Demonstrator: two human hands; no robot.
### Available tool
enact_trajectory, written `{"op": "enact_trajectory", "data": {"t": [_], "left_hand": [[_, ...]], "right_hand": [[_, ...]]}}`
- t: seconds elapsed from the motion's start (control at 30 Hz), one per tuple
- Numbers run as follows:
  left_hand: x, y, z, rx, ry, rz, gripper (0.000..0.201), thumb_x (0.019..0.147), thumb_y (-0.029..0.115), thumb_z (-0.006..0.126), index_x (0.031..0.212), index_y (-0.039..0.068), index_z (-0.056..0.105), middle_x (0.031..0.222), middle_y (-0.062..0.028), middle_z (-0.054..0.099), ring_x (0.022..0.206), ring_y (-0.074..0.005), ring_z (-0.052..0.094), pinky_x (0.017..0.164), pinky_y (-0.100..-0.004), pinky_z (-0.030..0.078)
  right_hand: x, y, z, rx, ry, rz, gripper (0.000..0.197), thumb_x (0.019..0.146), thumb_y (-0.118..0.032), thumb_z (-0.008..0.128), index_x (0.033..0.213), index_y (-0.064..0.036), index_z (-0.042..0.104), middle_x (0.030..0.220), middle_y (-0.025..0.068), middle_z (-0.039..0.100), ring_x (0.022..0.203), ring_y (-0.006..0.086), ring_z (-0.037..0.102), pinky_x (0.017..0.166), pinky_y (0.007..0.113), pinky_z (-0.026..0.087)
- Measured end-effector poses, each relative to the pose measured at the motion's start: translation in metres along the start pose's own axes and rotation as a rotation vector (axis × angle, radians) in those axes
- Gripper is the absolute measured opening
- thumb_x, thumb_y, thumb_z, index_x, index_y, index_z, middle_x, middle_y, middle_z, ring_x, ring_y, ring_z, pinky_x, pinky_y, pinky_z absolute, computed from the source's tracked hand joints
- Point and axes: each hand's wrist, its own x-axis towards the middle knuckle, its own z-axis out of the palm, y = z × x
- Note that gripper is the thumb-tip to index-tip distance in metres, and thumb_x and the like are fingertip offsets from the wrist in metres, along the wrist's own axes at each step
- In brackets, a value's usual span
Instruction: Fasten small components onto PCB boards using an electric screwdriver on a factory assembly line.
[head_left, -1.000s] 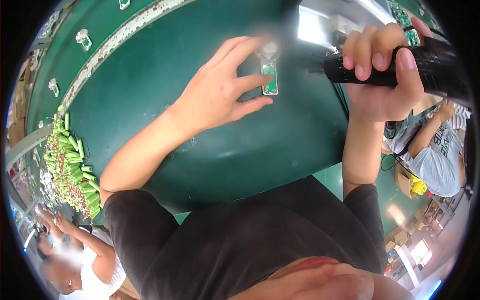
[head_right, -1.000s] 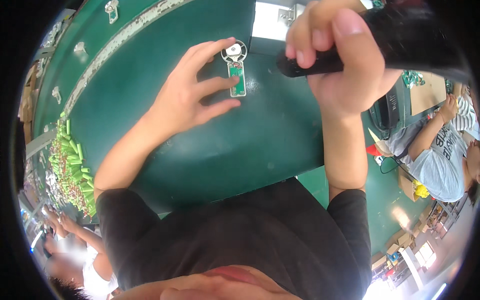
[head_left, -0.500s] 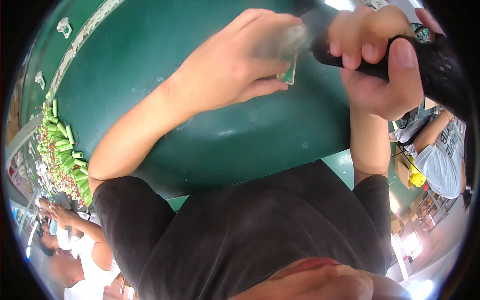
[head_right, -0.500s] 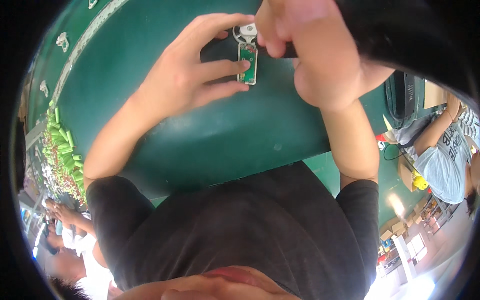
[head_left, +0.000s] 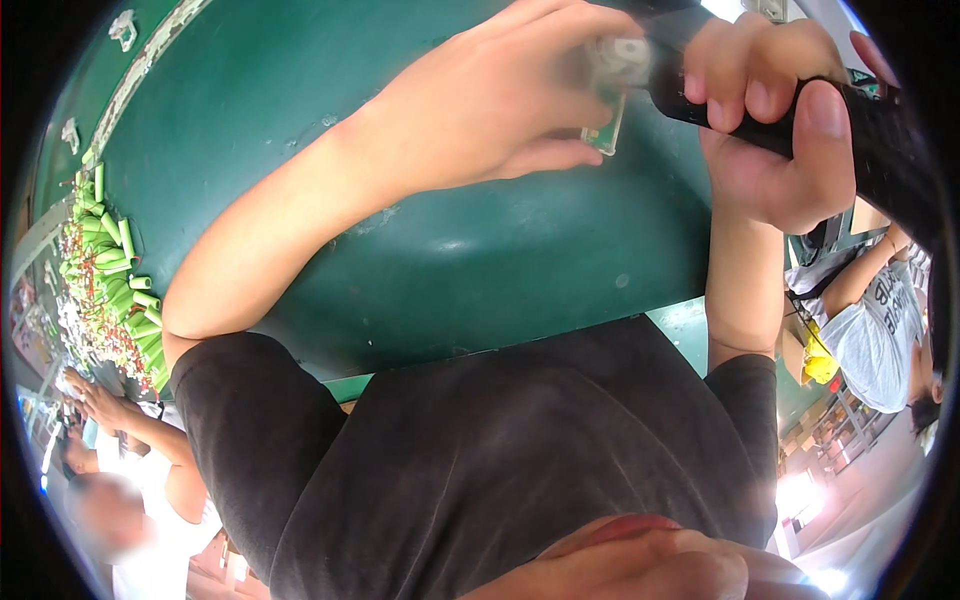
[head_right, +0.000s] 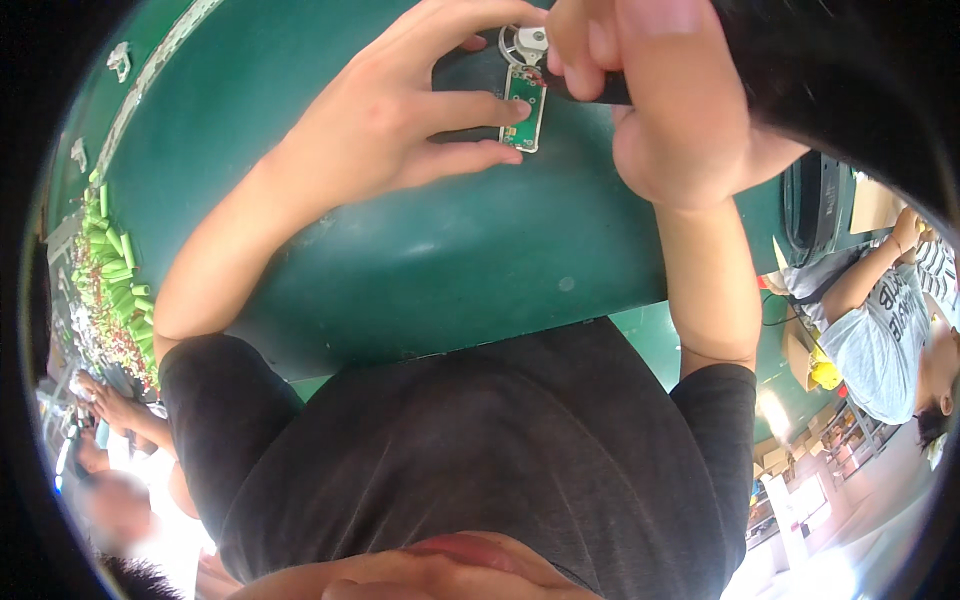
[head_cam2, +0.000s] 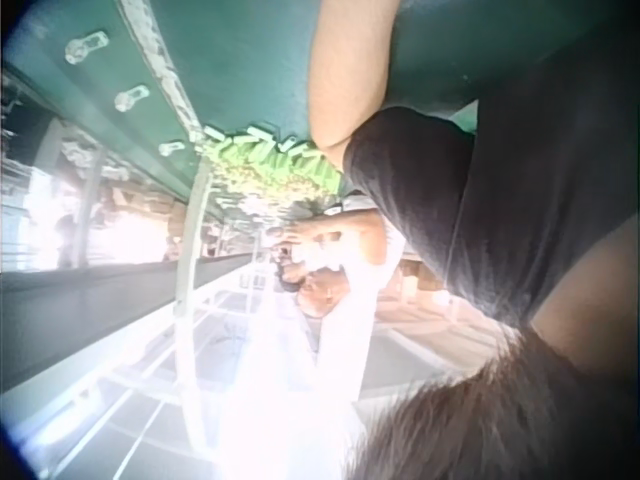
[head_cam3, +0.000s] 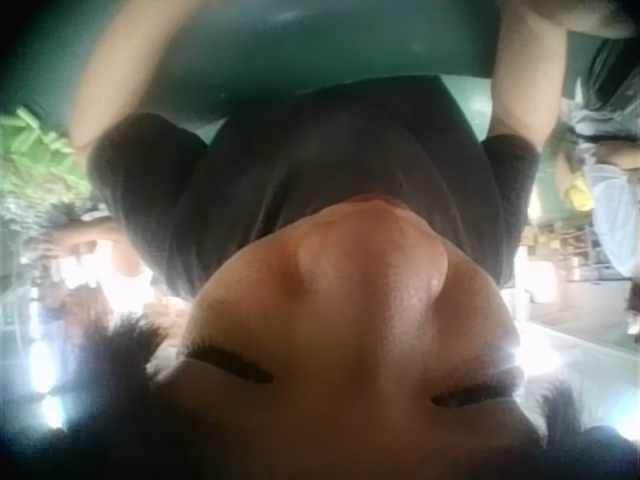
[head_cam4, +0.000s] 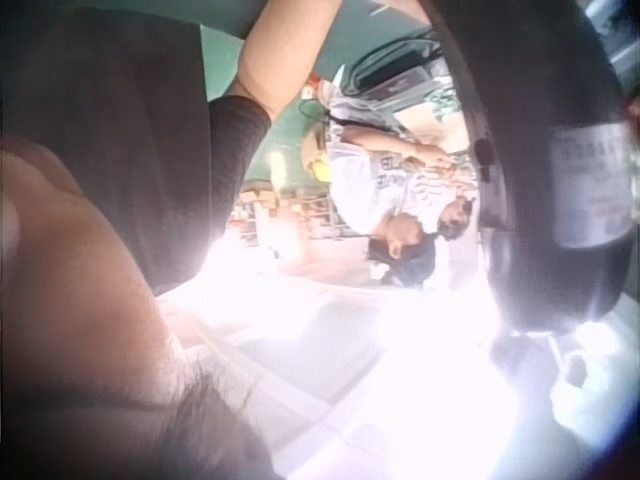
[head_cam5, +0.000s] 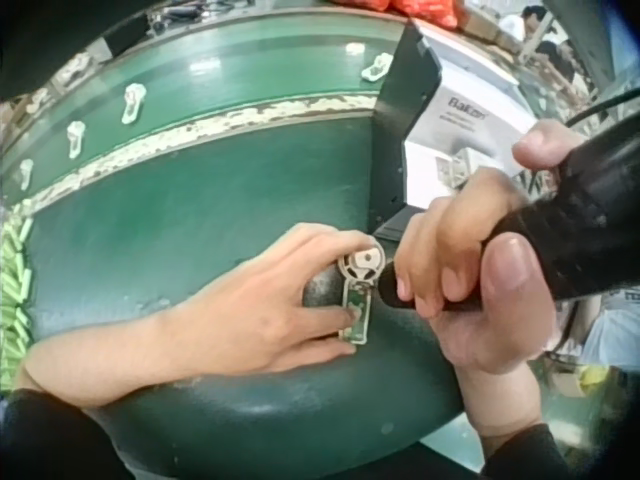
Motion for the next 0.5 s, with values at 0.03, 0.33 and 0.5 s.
{"op": "enact_trajectory", "data": {"t": [0.03, 0.33, 0.5], "left_hand": [[0.009, 0.005, -0.01, -0.2, -0.099, -0.155, 0.021, 0.089, 0.021, 0.076, 0.094, 0.0, 0.074, 0.141, -0.0246, 0.046, 0.129, -0.0395, 0.048, 0.109, -0.045, 0.043], [-0.007, 0.007, -0.003, -0.149, -0.123, -0.216, 0.021, 0.089, 0.022, 0.075, 0.093, 0.001, 0.074, 0.139, -0.0248, 0.047, 0.128, -0.0396, 0.049, 0.109, -0.045, 0.043], [0.001, 0.016, -0.016, -0.355, -0.122, -0.338, 0.02, 0.086, 0.021, 0.077, 0.094, 0.003, 0.076, 0.138, -0.0248, 0.047, 0.126, -0.0398, 0.05, 0.109, -0.0441, 0.043]], "right_hand": [[0.009, 0.017, -0.033, 0.142, -0.261, -0.017, 0.036, 0.103, -0.026, 0.052, 0.134, -0.0123, 0.042, 0.079, 0.0019, 0.05, 0.058, 0.0159, 0.049, 0.06, 0.035, 0.045], [0.0, -0.017, 0.007, -0.086, -0.381, 0.002, 0.045, 0.104, -0.027, 0.065, 0.137, -0.0144, 0.037, 0.071, -0.0009, 0.049, 0.052, 0.0099, 0.047, 0.054, 0.025, 0.045], [0.011, 0.031, -0.016, 0.229, -0.668, -0.217, 0.044, 0.103, -0.027, 0.067, 0.134, -0.0146, 0.038, 0.071, -0.0006, 0.05, 0.051, 0.0095, 0.046, 0.052, 0.024, 0.044]]}}
